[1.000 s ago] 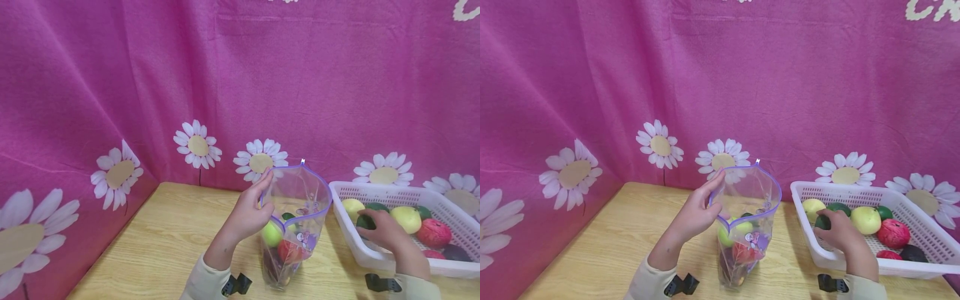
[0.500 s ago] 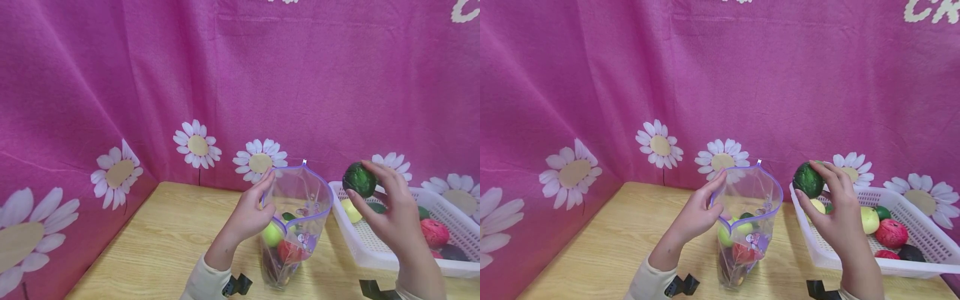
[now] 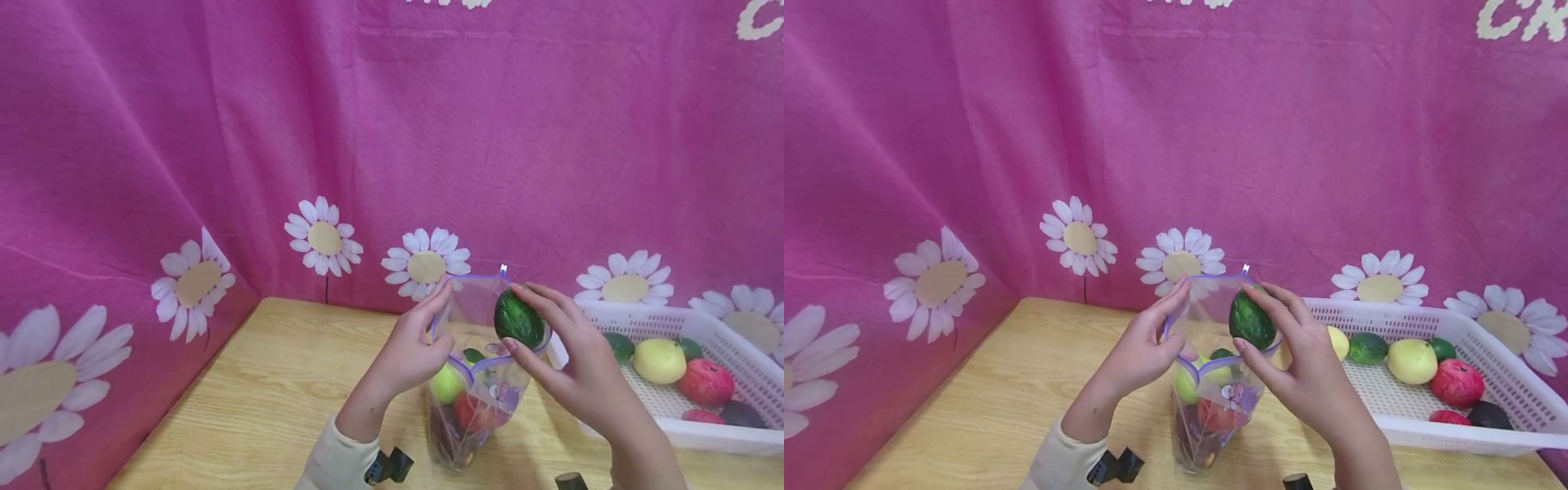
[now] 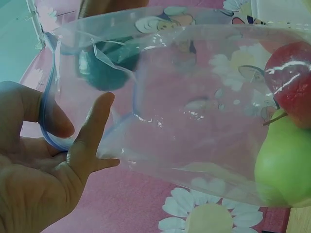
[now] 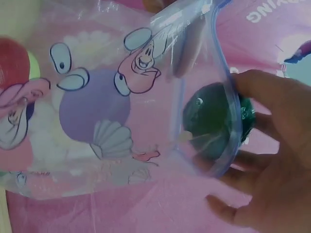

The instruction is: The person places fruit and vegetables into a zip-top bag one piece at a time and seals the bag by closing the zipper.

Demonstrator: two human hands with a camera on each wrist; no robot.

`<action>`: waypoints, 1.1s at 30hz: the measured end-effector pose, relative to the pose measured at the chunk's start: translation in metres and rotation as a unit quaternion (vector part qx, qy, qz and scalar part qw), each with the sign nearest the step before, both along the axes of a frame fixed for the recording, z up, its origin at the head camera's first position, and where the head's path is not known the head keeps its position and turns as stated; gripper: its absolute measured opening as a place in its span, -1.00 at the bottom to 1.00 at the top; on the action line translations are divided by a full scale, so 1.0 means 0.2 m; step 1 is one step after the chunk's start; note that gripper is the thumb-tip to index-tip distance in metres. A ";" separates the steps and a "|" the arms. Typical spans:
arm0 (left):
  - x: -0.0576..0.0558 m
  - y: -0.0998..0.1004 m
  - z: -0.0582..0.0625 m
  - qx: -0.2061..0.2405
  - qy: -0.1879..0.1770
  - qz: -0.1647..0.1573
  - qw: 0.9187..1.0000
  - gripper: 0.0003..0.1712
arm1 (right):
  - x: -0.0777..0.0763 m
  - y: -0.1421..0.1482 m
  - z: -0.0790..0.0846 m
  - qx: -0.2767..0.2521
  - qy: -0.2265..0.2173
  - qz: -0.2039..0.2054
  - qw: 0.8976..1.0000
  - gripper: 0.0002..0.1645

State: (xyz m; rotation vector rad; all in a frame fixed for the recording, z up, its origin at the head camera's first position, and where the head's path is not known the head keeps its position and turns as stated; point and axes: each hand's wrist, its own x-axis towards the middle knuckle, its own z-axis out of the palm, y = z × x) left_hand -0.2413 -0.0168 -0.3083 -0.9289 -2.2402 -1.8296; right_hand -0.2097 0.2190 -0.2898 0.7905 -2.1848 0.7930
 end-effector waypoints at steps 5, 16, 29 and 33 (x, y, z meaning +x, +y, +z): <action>0.00 0.00 0.00 0.001 0.001 0.003 1.000 -0.16 | 0.00 0.02 -0.01 0.019 -0.016 -0.016 1.000 -0.24; -0.01 0.00 0.00 -0.005 0.001 0.015 1.000 -0.15 | 0.00 0.02 -0.01 0.037 -0.030 -0.012 0.999 -0.56; -0.03 -0.01 -0.01 0.048 0.015 0.026 0.998 -0.11 | 0.01 0.04 -0.01 0.061 -0.136 -0.091 0.985 -0.65; -0.04 -0.01 -0.01 0.055 0.007 0.030 0.998 -0.08 | 0.00 -0.01 -0.03 0.036 -0.150 -0.077 0.985 -0.59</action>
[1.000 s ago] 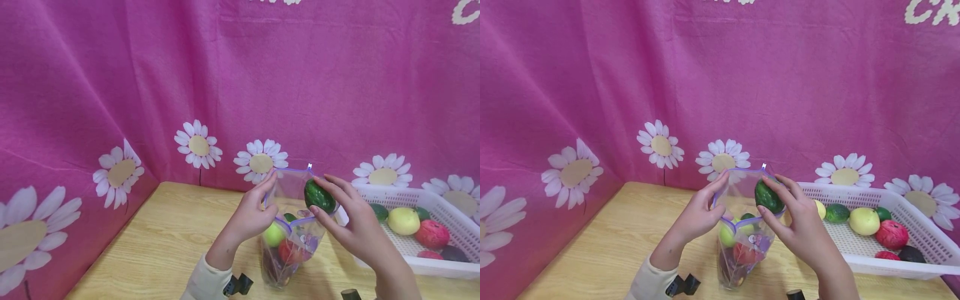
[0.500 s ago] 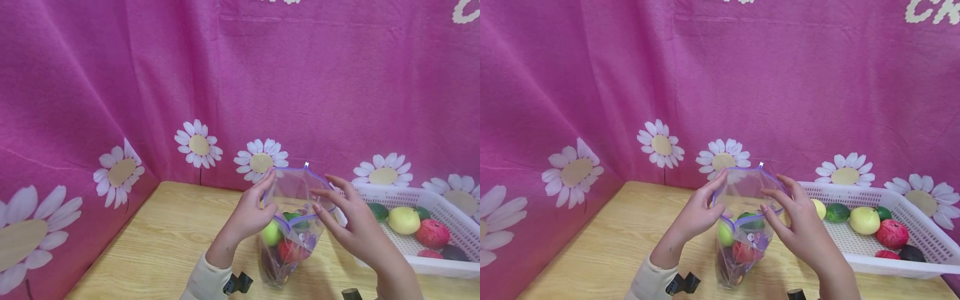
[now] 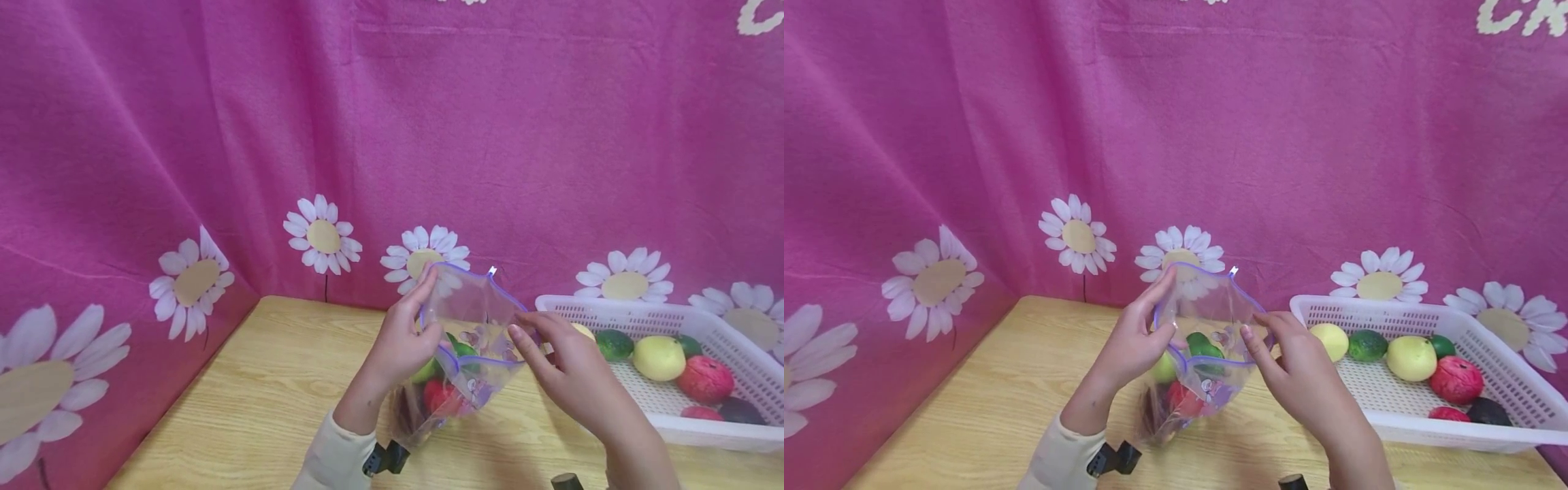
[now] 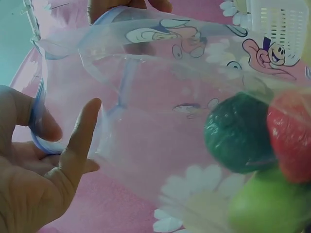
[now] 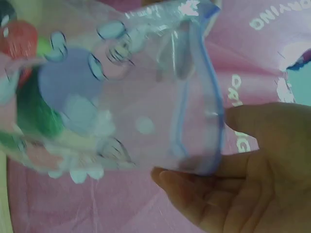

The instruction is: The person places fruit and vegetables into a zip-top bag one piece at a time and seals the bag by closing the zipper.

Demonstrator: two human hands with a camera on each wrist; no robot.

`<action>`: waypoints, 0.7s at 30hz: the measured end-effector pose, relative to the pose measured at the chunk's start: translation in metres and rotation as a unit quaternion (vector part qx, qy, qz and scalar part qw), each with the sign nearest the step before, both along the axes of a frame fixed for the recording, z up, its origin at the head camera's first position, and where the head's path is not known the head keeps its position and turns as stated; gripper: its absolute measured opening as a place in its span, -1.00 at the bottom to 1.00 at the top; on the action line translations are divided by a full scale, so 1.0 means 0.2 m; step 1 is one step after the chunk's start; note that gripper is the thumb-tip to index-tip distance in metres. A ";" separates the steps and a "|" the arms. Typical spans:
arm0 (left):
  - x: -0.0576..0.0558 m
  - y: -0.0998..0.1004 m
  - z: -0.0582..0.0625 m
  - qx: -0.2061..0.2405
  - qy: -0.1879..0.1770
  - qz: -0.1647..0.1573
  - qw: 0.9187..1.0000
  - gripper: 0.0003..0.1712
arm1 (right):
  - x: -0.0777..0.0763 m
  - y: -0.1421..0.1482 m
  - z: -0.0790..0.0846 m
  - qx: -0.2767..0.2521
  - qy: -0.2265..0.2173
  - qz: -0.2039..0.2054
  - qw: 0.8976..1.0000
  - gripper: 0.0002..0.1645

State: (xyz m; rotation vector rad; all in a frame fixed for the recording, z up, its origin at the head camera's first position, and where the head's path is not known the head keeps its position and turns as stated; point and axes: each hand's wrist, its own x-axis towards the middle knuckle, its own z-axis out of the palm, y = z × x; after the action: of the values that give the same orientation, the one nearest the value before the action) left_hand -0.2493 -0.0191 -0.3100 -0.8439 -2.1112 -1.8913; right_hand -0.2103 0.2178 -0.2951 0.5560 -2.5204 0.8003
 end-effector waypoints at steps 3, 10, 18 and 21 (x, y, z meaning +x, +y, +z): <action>0.01 -0.02 0.01 -0.029 0.000 0.024 0.999 -0.07 | 0.00 -0.04 0.00 -0.022 0.013 -0.001 1.000 -0.48; 0.09 -0.07 0.07 -0.148 -0.011 0.111 0.983 0.02 | 0.02 -0.09 0.02 -0.048 0.059 -0.045 0.996 -0.41; 0.09 -0.03 0.07 -0.139 0.038 0.141 0.980 -0.15 | 0.02 -0.09 0.01 -0.031 0.072 -0.040 0.996 -0.43; 0.05 -0.04 0.05 -0.090 0.020 0.098 0.991 -0.23 | 0.02 -0.06 0.00 -0.016 0.077 -0.016 0.997 -0.53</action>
State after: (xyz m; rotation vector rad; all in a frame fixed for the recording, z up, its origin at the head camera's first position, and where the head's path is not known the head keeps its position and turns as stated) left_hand -0.2399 -0.0276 -0.3009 -0.6712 -2.2739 -1.5940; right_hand -0.2067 0.2064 -0.2943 0.5438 -2.3653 0.7541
